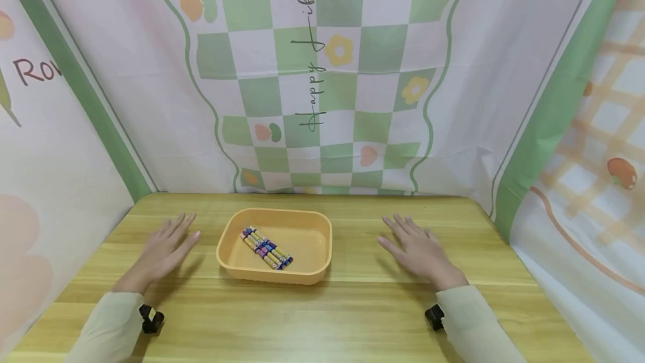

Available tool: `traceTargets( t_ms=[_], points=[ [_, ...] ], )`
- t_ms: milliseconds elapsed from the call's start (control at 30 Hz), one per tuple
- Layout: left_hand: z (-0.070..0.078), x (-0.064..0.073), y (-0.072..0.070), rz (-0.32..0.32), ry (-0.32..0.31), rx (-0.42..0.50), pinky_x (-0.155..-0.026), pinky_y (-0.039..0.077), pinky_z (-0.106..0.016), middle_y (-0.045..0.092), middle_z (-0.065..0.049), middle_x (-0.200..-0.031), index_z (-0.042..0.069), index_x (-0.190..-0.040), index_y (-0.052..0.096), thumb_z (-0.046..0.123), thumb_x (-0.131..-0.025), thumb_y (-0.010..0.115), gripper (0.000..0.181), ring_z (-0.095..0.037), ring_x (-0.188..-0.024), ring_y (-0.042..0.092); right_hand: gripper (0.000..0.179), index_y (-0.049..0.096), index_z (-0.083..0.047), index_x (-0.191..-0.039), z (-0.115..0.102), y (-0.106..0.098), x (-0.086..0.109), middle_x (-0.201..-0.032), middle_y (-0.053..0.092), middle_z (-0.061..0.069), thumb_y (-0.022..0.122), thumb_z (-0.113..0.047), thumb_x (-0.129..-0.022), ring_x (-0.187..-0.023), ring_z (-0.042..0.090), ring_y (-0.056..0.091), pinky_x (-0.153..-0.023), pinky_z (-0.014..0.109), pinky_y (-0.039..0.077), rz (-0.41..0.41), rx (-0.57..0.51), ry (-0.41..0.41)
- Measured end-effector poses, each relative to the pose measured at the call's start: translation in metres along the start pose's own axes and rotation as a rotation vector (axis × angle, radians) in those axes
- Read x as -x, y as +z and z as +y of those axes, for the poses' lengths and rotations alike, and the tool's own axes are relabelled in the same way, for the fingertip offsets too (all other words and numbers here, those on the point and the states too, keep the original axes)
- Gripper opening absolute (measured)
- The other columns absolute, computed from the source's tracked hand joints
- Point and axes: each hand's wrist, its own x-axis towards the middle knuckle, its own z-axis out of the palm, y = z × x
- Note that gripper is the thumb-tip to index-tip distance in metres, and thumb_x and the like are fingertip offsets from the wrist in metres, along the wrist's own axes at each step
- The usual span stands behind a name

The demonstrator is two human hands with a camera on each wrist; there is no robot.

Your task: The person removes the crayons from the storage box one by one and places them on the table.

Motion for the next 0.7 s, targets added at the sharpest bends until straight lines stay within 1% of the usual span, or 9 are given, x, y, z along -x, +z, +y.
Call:
traceTargets(
  t_ms=[100,200,300,367,433,533,700],
  points=[
    [0.001,-0.003,0.003,-0.016,-0.007,0.088,-0.111,-0.001,-0.075,0.009,-0.023,-0.164,0.012,-0.161,0.017,0.054,-0.106,0.028,0.070,-0.055,-0.145,0.002,0.067,0.033,-0.014,-0.158,-0.001,0.001,-0.003,-0.162,0.022,0.020,0.038,-0.054,-0.105,-0.146,0.048,0.018,-0.110,0.075,0.012,0.000,-0.044,-0.021],
    [0.004,-0.006,0.006,-0.040,-0.015,0.201,-0.110,-0.002,-0.076,0.008,-0.022,-0.164,0.012,-0.161,0.016,0.053,-0.106,0.029,0.069,-0.053,-0.146,0.001,0.066,0.035,-0.009,-0.156,-0.001,0.001,-0.005,-0.162,0.022,0.022,0.040,-0.051,-0.105,-0.145,0.050,0.018,-0.111,0.073,0.015,0.001,-0.089,-0.035],
    [0.009,-0.009,0.008,-0.058,-0.014,0.317,-0.109,0.000,-0.076,0.010,-0.021,-0.165,0.012,-0.161,0.016,0.050,-0.107,0.030,0.068,-0.050,-0.148,0.002,0.065,0.037,-0.007,-0.154,-0.002,0.001,-0.006,-0.161,0.023,0.023,0.041,-0.049,-0.105,-0.145,0.050,0.019,-0.112,0.072,0.017,-0.003,-0.133,-0.040],
    [0.011,-0.010,0.010,-0.074,-0.008,0.386,-0.109,0.003,-0.077,0.012,-0.020,-0.165,0.013,-0.161,0.016,0.049,-0.107,0.030,0.067,-0.049,-0.148,0.006,0.064,0.039,-0.006,-0.154,-0.003,0.000,-0.006,-0.161,0.023,0.023,0.041,-0.049,-0.106,-0.145,0.050,0.020,-0.112,0.072,0.018,-0.007,-0.165,-0.041],
    [0.013,-0.012,0.012,-0.091,-0.003,0.436,-0.110,0.007,-0.076,0.014,-0.020,-0.165,0.012,-0.161,0.017,0.048,-0.107,0.031,0.066,-0.048,-0.148,0.010,0.063,0.040,-0.006,-0.153,-0.004,0.000,-0.006,-0.161,0.024,0.023,0.042,-0.047,-0.106,-0.144,0.050,0.021,-0.111,0.072,0.019,-0.007,-0.194,-0.044],
    [0.016,-0.013,0.016,-0.128,-0.012,0.499,-0.111,0.010,-0.073,0.015,-0.018,-0.165,0.012,-0.161,0.018,0.049,-0.107,0.033,0.067,-0.045,-0.148,0.012,0.061,0.042,-0.005,-0.151,-0.007,-0.001,-0.006,-0.160,0.025,0.023,0.041,-0.046,-0.106,-0.144,0.050,0.021,-0.110,0.073,0.020,-0.011,-0.229,-0.051],
    [0.022,-0.016,0.020,-0.180,-0.056,0.594,-0.115,0.007,-0.069,0.021,-0.012,-0.165,0.016,-0.161,0.020,0.047,-0.107,0.036,0.064,-0.039,-0.150,0.012,0.059,0.043,-0.002,-0.150,-0.011,-0.001,-0.009,-0.159,0.027,0.026,0.040,-0.043,-0.107,-0.143,0.051,0.023,-0.110,0.072,0.021,-0.023,-0.273,-0.067]
  ],
)
